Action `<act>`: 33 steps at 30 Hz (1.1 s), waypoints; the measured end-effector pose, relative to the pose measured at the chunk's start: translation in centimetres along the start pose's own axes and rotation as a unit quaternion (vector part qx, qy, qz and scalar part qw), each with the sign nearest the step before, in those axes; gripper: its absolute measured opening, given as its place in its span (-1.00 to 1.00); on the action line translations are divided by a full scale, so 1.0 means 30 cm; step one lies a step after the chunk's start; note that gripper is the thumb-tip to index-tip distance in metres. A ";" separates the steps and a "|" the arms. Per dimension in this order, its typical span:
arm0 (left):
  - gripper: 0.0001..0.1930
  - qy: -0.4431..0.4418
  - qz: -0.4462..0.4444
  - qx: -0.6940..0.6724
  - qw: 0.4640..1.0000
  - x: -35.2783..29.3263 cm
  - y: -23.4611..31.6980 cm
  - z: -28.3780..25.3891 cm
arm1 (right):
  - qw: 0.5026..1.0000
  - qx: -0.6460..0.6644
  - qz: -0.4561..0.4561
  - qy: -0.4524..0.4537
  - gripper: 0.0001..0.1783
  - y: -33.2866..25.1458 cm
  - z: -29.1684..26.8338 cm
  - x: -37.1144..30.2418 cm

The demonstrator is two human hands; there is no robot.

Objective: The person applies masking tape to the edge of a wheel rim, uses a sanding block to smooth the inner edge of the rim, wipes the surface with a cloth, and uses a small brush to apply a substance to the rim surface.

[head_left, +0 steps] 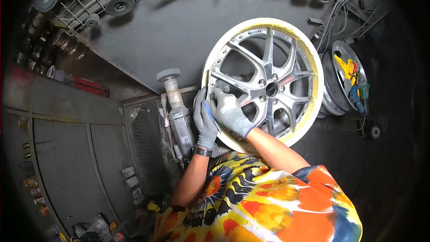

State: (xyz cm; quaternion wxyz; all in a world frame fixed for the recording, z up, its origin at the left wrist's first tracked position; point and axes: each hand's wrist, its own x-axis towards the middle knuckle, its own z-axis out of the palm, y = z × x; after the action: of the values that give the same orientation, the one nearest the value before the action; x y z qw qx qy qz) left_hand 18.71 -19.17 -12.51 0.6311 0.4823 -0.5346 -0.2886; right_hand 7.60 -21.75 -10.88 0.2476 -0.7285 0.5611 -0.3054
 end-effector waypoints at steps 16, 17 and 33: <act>-0.53 0.014 -0.046 -0.035 0.998 -0.054 -0.011 0.002 | 1.000 0.001 0.024 -0.004 -0.78 -0.023 -0.017 0.016; -0.53 0.014 -0.044 -0.036 0.998 -0.048 -0.011 0.003 | 0.999 -0.014 0.031 -0.033 -0.77 -0.020 -0.030 0.019; -0.54 0.018 -0.026 -0.035 0.999 -0.053 -0.012 -0.001 | 0.995 -0.005 0.050 -0.082 -0.74 -0.058 -0.062 0.025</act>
State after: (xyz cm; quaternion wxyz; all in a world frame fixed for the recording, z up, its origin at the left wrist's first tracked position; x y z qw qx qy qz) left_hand 18.38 -17.88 -13.48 0.6498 0.4787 -0.4999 -0.3142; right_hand 7.55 -22.07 -8.26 0.3046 -0.7232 0.5760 -0.2288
